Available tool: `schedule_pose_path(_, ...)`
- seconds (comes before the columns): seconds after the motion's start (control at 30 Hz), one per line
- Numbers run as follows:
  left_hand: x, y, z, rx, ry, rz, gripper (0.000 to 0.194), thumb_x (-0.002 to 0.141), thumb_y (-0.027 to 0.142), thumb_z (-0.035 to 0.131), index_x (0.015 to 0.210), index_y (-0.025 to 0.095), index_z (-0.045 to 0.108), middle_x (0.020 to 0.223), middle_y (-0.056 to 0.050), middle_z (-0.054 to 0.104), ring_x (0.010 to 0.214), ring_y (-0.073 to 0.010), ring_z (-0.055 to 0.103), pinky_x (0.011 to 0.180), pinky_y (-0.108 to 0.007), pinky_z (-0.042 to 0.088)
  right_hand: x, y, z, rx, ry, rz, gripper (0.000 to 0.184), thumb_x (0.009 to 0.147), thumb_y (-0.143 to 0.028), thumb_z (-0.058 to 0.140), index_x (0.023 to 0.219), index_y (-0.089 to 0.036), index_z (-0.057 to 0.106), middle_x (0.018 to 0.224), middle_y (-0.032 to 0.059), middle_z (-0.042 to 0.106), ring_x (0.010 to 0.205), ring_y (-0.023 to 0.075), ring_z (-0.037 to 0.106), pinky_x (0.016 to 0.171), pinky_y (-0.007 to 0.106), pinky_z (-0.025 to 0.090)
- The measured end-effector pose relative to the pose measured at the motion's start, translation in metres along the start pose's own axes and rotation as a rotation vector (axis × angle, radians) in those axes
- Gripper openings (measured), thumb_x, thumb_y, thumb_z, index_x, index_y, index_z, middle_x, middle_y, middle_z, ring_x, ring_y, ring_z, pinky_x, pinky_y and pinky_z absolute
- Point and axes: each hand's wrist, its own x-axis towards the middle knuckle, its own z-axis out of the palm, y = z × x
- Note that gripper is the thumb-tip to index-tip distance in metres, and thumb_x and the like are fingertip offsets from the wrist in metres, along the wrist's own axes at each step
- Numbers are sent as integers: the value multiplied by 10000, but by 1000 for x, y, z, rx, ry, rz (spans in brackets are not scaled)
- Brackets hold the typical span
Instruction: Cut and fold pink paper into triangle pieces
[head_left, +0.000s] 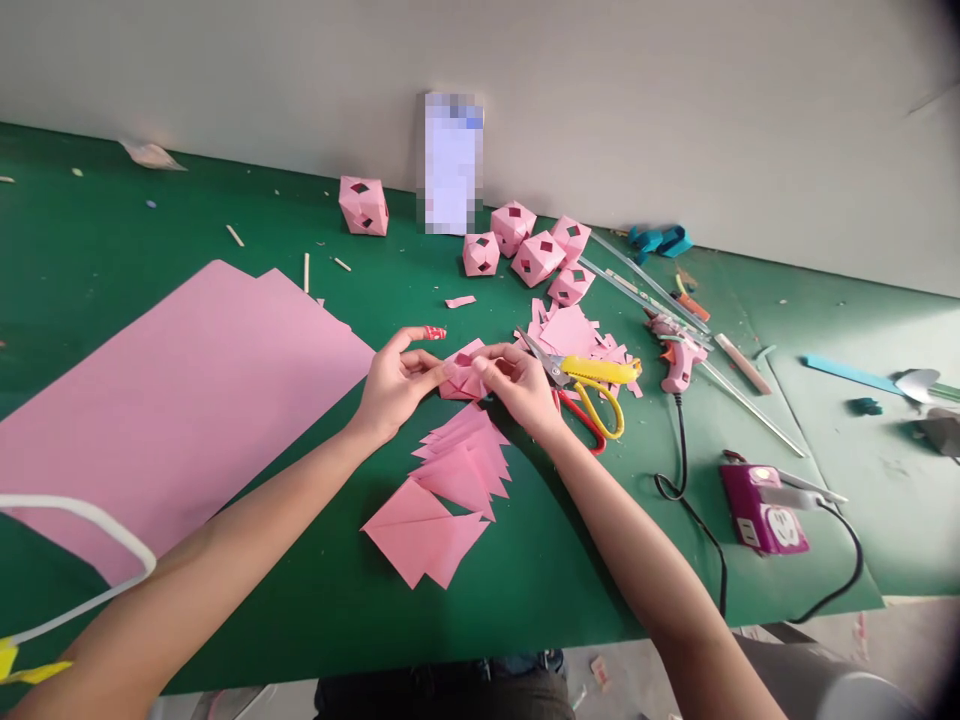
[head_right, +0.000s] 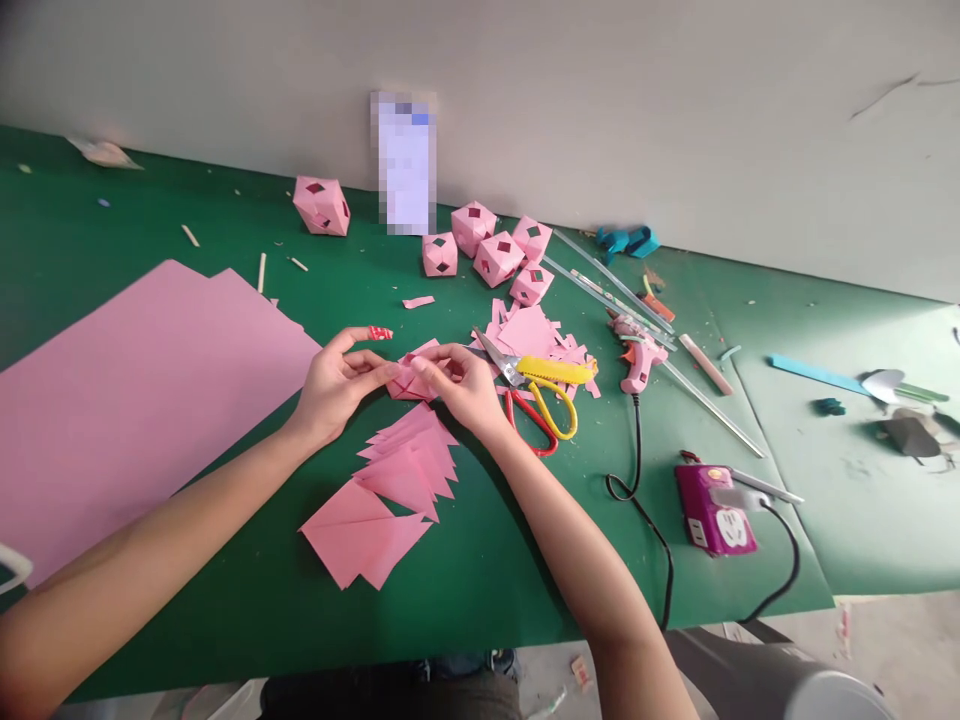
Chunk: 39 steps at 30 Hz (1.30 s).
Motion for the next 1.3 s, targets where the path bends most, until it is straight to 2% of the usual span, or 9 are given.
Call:
schedule_pose_path(0.07,-1,1,0,6,-24,-4,557,729,375,912,1170,202,619,759,11,753,715,-180,743,758,-312,594,-3,0,1,-46,-20,-7,378,851,-565,775,838,-193,709,747,4,660,640,131,537,606,276,419)
schedule_pose_path(0.2,-1,0,-2,-25,-37,-27,560,758,412,899,1198,209,620,882,-29,780,895,-219,785,859,-345,621,-4,1,-6,14,54,65,409,837,-572,785,741,-205,631,661,-23,579,574,116,465,551,269,365)
schedule_pose_path(0.37,1,0,-3,-33,6,-99,599,727,413,924,1197,197,623,885,-39,785,861,-211,782,839,-338,630,1,4,-15,160,87,190,483,768,-620,825,714,-219,561,619,-64,460,486,81,309,459,258,219)
schedule_pose_path(0.6,-5,8,3,118,24,-93,477,781,434,876,1139,208,656,847,-28,777,840,-215,776,780,-319,629,-4,-3,-1,0,69,149,389,864,-577,750,798,-204,667,695,-2,600,590,129,469,543,274,376)
schedule_pose_path(0.7,-5,9,2,144,90,-108,451,780,444,873,1105,216,658,793,-12,760,756,-207,765,709,-304,622,-7,-2,5,-120,16,105,332,836,-505,800,998,-224,730,737,-11,603,594,135,479,550,283,403)
schedule_pose_path(0.83,-2,10,2,90,114,-131,466,783,431,876,1123,219,639,876,-28,780,781,-197,771,738,-304,638,-8,2,6,-186,-12,53,464,874,-354,759,1320,-281,654,799,-31,599,534,110,463,519,277,401)
schedule_pose_path(0.93,-1,9,3,57,122,-136,450,786,420,879,1110,224,636,920,-38,790,782,-188,773,743,-299,647,-9,2,4,-170,16,43,414,922,-306,670,1334,-271,645,892,-3,643,534,99,481,508,273,397)
schedule_pose_path(1.13,0,6,5,101,123,-99,418,818,432,849,1101,212,636,937,-58,784,800,-204,777,695,-297,645,-9,2,3,-165,23,78,372,960,-280,562,1318,-228,647,800,-8,647,528,109,511,502,262,393)
schedule_pose_path(1.3,-1,3,9,106,52,-13,536,824,400,829,1261,202,589,1150,-110,750,972,-221,757,712,-284,627,-6,10,5,7,95,127,326,949,-467,629,1166,-225,605,682,-55,627,468,107,545,474,238,417)
